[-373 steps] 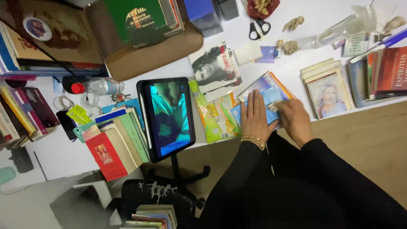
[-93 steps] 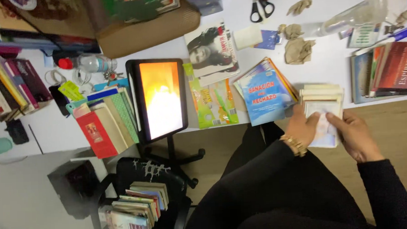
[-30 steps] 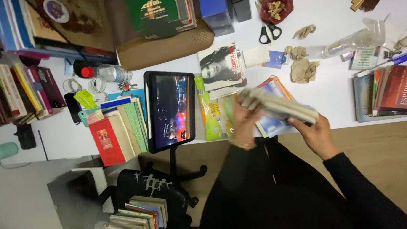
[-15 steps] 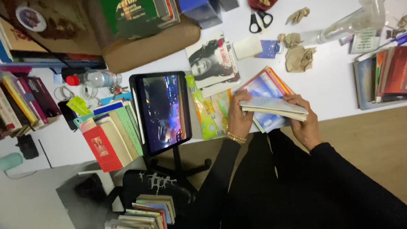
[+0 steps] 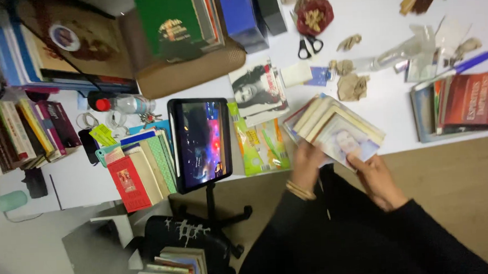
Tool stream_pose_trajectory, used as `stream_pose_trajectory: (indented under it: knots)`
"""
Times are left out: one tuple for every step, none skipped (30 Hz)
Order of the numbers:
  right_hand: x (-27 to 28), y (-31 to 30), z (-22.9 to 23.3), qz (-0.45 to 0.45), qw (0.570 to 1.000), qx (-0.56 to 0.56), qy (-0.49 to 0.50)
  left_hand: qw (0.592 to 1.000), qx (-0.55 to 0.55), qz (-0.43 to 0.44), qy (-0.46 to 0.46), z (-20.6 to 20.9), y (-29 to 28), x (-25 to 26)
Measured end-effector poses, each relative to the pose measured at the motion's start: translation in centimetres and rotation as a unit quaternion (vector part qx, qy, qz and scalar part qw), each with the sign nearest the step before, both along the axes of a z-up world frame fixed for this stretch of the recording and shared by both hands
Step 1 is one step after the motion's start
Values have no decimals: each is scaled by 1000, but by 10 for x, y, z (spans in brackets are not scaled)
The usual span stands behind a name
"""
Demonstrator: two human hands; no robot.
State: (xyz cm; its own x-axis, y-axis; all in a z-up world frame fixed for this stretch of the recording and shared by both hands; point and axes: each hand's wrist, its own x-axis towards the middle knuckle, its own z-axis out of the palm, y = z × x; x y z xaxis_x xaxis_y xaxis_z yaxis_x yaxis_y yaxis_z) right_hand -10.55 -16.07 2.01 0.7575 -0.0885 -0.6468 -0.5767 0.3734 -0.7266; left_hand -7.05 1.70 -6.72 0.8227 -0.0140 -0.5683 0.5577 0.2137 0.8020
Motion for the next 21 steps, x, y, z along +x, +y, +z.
stream_pose_trajectory:
  knots:
    - [0, 1, -4, 2, 1000, -2, -7, 1000, -2, 2, -7, 28, -11, 7]
    - [-8, 2, -6, -46, 996, 72, 18, 997, -36, -35, -63, 59, -20, 5]
    - [-17, 3, -8, -93, 984, 145, 44, 988, -69, -73, -117, 89, -29, 3]
    - [-14, 5, 2, -90, 985, 143, 40, 988, -70, -71, -121, 92, -29, 5]
    - [-12, 6, 12, -96, 983, 155, 28, 986, 25, -107, -124, 96, -28, 6]
    - [-6, 7, 22, -105, 981, 165, 11, 974, 118, -145, -129, 99, -29, 12]
    - [-3, -1, 21, -104, 981, 163, 4, 973, 115, -144, -137, 97, -28, 16]
    - [-4, -8, 21, -118, 983, 137, 11, 949, 184, -169, -195, 96, -27, 16]
    - [-5, -16, 20, -133, 985, 112, 18, 915, 252, -192, -251, 94, -26, 15]
    - [-3, -28, 15, -133, 985, 110, 16, 915, 250, -191, -253, 101, -24, 20]
    - [-2, -40, 9, -85, 993, 78, -16, 906, 263, -229, -238, 107, -21, 26]
    - [1, -52, 3, -38, 997, 45, -48, 896, 276, -266, -225, 113, -20, 32]
    - [-1, -55, -5, -39, 997, 43, -50, 895, 275, -266, -228, 126, -22, 34]
    - [-4, -57, -14, 24, 997, 71, -30, 874, 305, -286, -247, 139, -23, 34]
    - [-7, -59, -22, 86, 991, 99, -10, 851, 335, -305, -266, 153, -24, 34]
    - [-9, -57, -24, 87, 991, 97, -13, 851, 334, -303, -269, 164, -28, 35]
    - [-10, -55, -26, 78, 984, 152, -41, 844, 353, -318, -249, 175, -31, 36]
    - [-14, -51, -28, 71, 973, 208, -65, 836, 373, -333, -226, 187, -32, 35]
    - [-13, -47, -18, 74, 973, 208, -66, 837, 374, -331, -226, 188, -33, 35]
    - [-14, -42, -9, 62, 967, 240, -57, 840, 372, -303, -254, 189, -34, 33]
    - [-15, -38, 1, 51, 960, 272, -48, 842, 371, -275, -281, 190, -35, 31]
